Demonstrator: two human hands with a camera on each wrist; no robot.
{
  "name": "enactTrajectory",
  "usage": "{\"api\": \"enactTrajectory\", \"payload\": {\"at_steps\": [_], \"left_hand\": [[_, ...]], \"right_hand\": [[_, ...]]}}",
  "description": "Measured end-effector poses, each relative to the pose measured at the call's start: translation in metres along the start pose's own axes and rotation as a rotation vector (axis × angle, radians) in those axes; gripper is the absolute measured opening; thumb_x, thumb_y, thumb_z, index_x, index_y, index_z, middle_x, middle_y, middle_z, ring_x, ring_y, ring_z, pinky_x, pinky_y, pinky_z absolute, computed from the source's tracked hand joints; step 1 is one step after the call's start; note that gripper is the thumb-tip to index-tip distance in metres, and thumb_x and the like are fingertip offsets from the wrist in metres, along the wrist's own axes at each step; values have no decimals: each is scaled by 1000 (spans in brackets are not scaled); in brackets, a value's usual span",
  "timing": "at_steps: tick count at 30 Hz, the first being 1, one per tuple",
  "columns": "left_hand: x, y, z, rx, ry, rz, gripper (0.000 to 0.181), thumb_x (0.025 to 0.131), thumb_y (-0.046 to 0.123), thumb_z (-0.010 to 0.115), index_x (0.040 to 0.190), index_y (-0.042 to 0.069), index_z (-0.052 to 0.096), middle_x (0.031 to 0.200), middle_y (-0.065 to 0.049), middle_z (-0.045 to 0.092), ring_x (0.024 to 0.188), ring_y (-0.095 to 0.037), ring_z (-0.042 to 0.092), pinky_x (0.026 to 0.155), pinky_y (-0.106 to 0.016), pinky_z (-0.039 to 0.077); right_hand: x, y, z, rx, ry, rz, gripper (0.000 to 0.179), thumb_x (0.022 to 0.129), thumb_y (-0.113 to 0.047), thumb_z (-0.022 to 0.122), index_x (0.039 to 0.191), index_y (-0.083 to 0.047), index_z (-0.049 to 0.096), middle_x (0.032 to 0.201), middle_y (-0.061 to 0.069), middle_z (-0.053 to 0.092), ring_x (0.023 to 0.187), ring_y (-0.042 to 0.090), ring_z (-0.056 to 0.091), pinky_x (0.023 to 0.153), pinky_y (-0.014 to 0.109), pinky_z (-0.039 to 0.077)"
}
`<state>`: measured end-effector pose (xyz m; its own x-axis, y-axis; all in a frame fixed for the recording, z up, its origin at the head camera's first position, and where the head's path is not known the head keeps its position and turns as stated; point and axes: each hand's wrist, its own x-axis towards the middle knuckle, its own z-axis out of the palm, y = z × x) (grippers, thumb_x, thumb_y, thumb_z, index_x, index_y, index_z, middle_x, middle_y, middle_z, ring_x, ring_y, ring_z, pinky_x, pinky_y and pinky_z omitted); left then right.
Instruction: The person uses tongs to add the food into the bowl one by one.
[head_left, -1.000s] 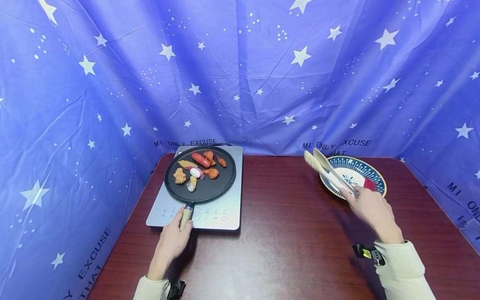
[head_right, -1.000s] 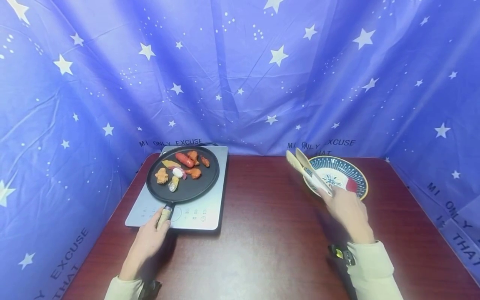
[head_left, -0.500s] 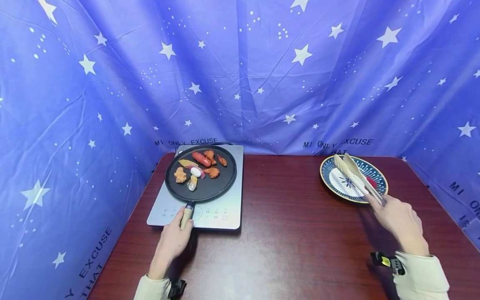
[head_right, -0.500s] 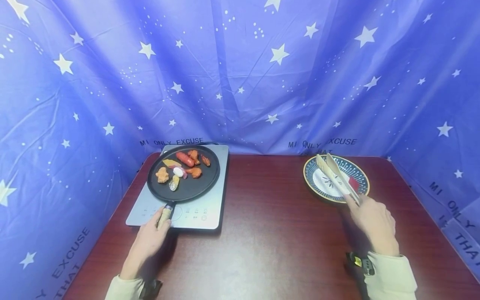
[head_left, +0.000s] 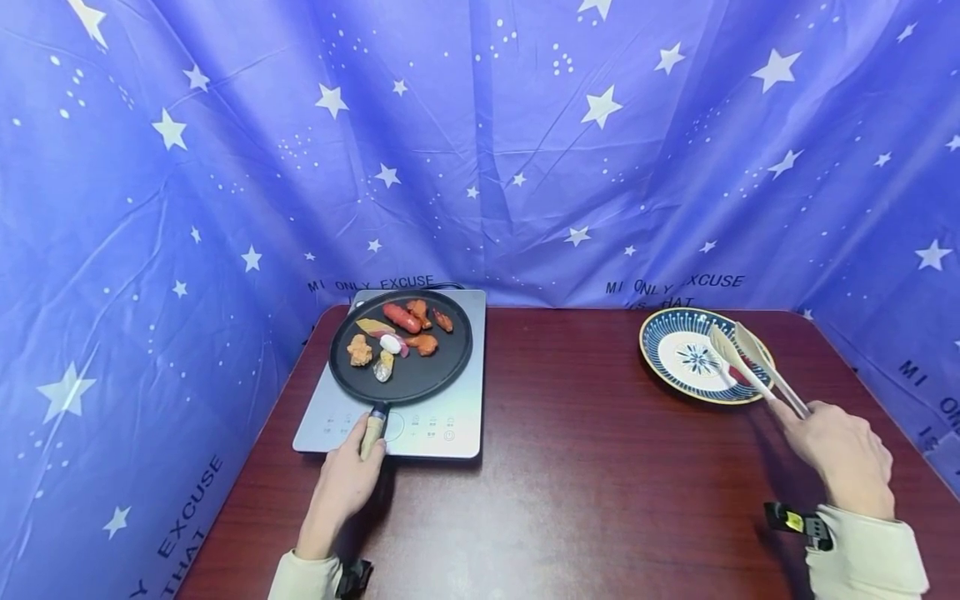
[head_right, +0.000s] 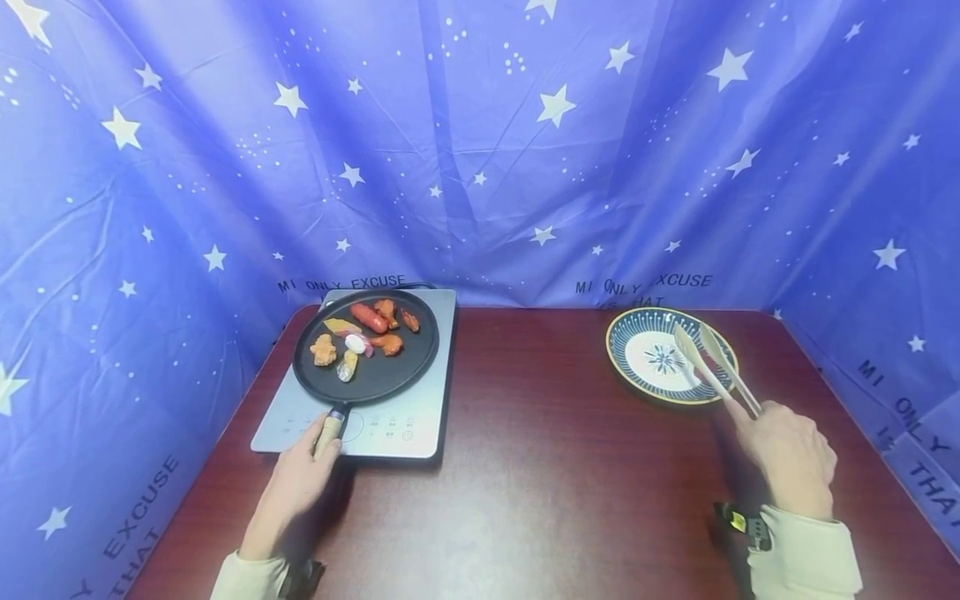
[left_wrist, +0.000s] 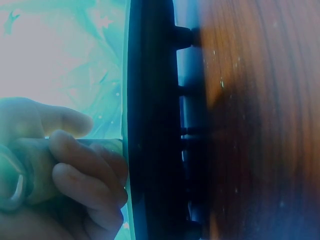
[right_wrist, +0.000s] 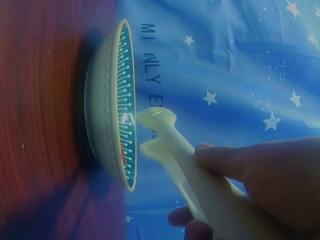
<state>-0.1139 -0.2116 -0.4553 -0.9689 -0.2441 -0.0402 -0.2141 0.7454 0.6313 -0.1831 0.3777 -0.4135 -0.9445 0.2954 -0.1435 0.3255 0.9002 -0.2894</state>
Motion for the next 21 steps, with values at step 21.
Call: {"api": "enactTrajectory", "payload": {"at_steps": [21], "left_hand": [[0, 0, 0, 7, -5, 2, 58, 93, 31, 51, 146, 10, 37, 102, -21, 63, 73, -25, 53, 66, -42, 43]], "right_hand": [[6, -3, 16, -24, -34, 0, 82, 86, -72, 36, 100, 6, 55, 90, 40, 50, 80, 53, 50, 54, 52, 38]]}}
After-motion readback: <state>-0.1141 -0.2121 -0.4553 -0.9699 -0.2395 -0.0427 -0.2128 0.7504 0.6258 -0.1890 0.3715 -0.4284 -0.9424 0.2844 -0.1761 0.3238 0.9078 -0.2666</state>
